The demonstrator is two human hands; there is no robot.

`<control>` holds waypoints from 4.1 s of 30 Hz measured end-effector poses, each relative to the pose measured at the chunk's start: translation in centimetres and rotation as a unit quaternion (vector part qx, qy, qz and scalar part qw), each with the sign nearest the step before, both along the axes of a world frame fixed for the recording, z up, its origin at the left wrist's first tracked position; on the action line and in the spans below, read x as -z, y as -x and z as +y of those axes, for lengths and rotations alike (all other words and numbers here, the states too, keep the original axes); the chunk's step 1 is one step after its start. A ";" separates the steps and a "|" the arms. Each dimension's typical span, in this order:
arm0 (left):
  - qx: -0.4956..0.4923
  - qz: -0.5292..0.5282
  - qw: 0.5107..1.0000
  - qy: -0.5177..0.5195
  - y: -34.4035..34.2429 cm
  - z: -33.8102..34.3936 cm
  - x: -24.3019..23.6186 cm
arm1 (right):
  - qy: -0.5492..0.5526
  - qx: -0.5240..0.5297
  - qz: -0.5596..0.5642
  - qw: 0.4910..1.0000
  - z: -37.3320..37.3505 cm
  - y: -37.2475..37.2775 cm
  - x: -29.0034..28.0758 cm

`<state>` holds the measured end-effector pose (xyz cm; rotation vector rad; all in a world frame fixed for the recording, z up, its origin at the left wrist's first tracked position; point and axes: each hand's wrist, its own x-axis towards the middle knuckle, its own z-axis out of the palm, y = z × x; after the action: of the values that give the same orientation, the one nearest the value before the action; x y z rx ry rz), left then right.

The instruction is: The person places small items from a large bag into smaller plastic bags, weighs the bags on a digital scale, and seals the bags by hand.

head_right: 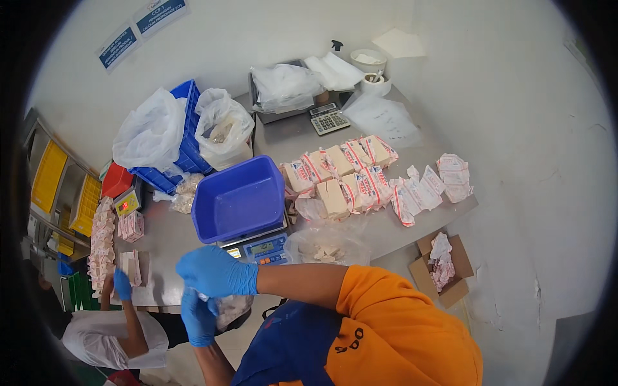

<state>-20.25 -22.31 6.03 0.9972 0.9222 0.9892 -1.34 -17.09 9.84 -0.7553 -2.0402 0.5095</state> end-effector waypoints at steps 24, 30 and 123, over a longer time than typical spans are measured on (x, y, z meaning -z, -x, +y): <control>-0.281 0.561 0.732 -0.265 9.6 27.7 9.0 | 0.381 0.272 0.254 0.846 -5.4 -30.3 4.4; -0.320 0.351 0.844 -0.248 7.2 26.7 6.9 | 0.264 0.431 0.165 0.847 -4.3 -43.1 9.3; -0.221 0.440 0.725 -0.483 -11.2 4.7 -5.8 | -0.003 0.377 0.030 0.926 0.4 -18.3 -2.0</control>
<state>-9.03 -17.65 11.78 2.3493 1.5002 1.4764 16.95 -16.73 11.81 -1.4056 -1.5255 0.0761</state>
